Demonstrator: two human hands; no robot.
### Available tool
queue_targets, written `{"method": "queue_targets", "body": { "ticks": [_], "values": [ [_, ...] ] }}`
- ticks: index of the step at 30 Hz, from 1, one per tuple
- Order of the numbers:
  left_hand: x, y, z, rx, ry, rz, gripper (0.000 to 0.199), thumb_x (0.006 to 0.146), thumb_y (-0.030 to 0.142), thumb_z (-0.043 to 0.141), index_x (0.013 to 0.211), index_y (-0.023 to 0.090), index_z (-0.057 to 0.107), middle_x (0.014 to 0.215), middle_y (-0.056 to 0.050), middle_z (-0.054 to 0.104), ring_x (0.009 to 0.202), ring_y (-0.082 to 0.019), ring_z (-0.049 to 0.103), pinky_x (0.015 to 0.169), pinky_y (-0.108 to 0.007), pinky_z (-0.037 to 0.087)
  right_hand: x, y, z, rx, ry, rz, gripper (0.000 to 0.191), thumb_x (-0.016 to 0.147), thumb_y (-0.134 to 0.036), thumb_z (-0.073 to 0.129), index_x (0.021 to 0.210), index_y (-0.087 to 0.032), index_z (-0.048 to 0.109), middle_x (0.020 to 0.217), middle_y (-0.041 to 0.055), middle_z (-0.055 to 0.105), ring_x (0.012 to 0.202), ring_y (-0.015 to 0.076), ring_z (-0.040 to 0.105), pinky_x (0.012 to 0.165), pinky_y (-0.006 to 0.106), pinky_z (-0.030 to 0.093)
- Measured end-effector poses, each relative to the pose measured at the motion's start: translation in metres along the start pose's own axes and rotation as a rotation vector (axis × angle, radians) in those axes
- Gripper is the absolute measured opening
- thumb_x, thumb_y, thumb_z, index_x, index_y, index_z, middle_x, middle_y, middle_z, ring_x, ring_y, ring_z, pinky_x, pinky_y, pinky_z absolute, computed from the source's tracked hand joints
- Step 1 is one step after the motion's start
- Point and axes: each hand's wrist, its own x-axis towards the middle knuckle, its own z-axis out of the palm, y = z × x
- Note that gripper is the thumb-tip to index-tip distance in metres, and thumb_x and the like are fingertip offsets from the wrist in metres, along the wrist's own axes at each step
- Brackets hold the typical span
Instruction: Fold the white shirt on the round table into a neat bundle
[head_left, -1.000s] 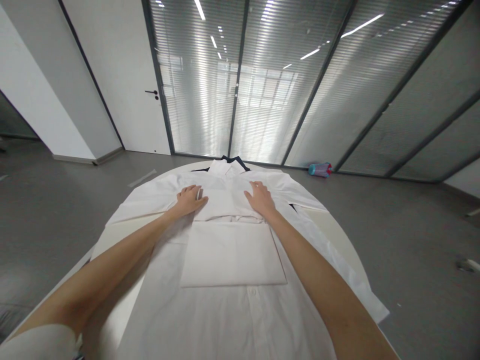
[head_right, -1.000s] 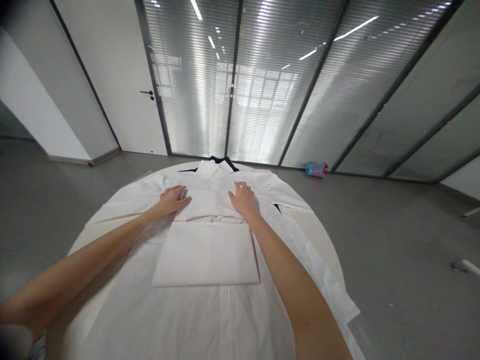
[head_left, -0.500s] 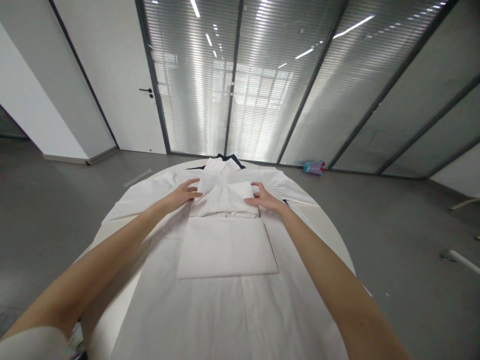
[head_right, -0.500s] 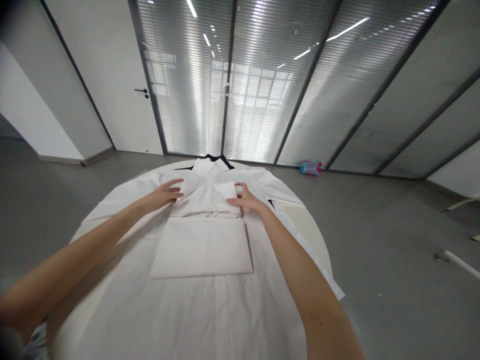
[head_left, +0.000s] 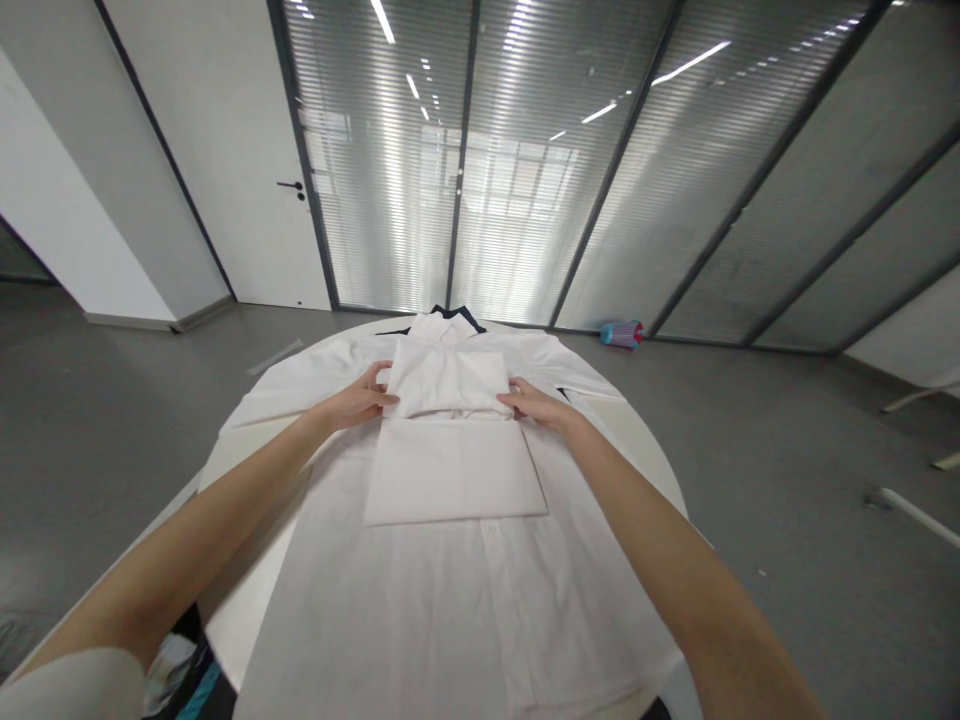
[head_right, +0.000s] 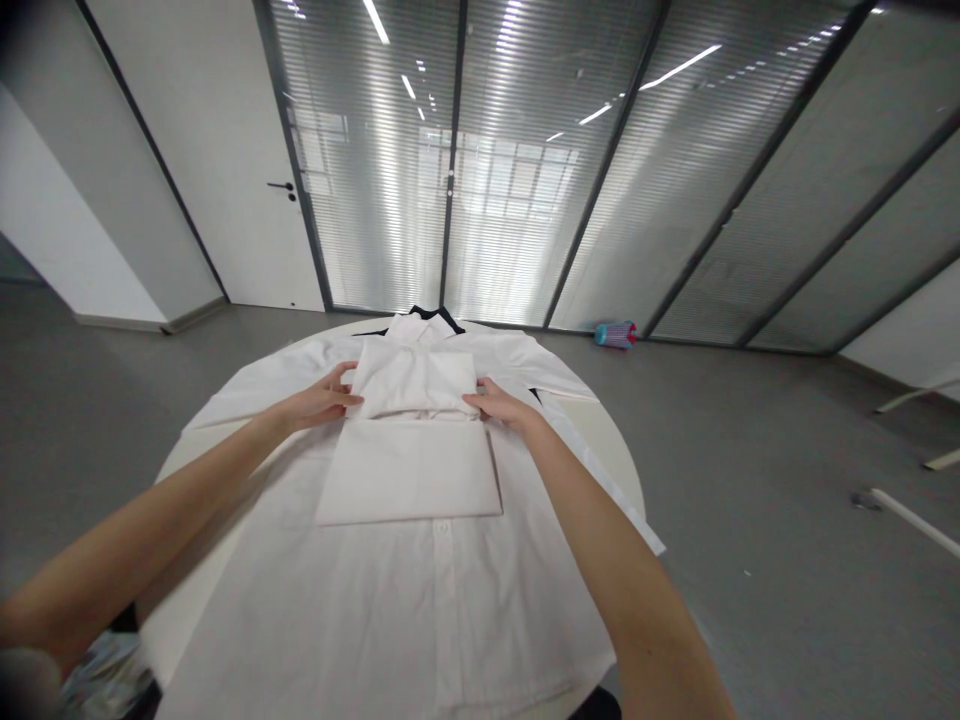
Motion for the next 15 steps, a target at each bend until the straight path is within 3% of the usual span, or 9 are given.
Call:
{"method": "queue_targets", "body": {
  "ticks": [4,9,12,15],
  "values": [
    [-0.004,-0.004,0.0,0.021,-0.04,0.097,0.073,0.048,0.025,0.092,0.113,0.015,0.06,0.098,-0.009,0.073,0.097,-0.028,0.07,0.086,-0.038,0.056,-0.019,0.0,0.005,0.125,-0.029,-0.178,0.055,0.078,-0.033,0.071,0.121,-0.025,0.037,0.094,0.0003,0.068,0.079,0.0157,0.065,0.073,0.029,0.053],
    [-0.028,-0.014,0.005,0.204,-0.01,0.254,0.06,0.058,0.051,0.087,0.101,0.014,0.068,0.097,-0.01,0.075,0.098,-0.031,0.068,0.087,-0.04,0.054,-0.041,0.009,0.005,0.094,0.08,-0.442,0.058,0.073,-0.034,0.074,0.122,-0.022,0.045,0.114,0.0085,0.067,0.102,0.0228,0.065,0.087,0.038,0.053],
    [-0.041,-0.026,0.011,0.381,0.017,0.307,0.06,0.059,0.057,0.085,0.101,0.016,0.07,0.106,-0.012,0.074,0.115,-0.035,0.061,0.097,-0.041,0.051,-0.055,0.018,0.009,-0.056,0.124,-0.416,0.053,0.072,-0.036,0.076,0.118,-0.019,0.055,0.114,0.0105,0.068,0.103,0.0258,0.065,0.089,0.042,0.052],
    [-0.046,-0.034,0.014,0.525,0.028,0.348,0.055,0.066,0.055,0.081,0.106,0.019,0.071,0.115,-0.012,0.072,0.117,-0.034,0.059,0.104,-0.042,0.046,-0.062,0.028,0.017,-0.105,0.153,-0.35,0.044,0.074,-0.04,0.077,0.11,-0.018,0.062,0.108,0.0098,0.07,0.101,0.0265,0.065,0.09,0.043,0.052]
  ]
}}
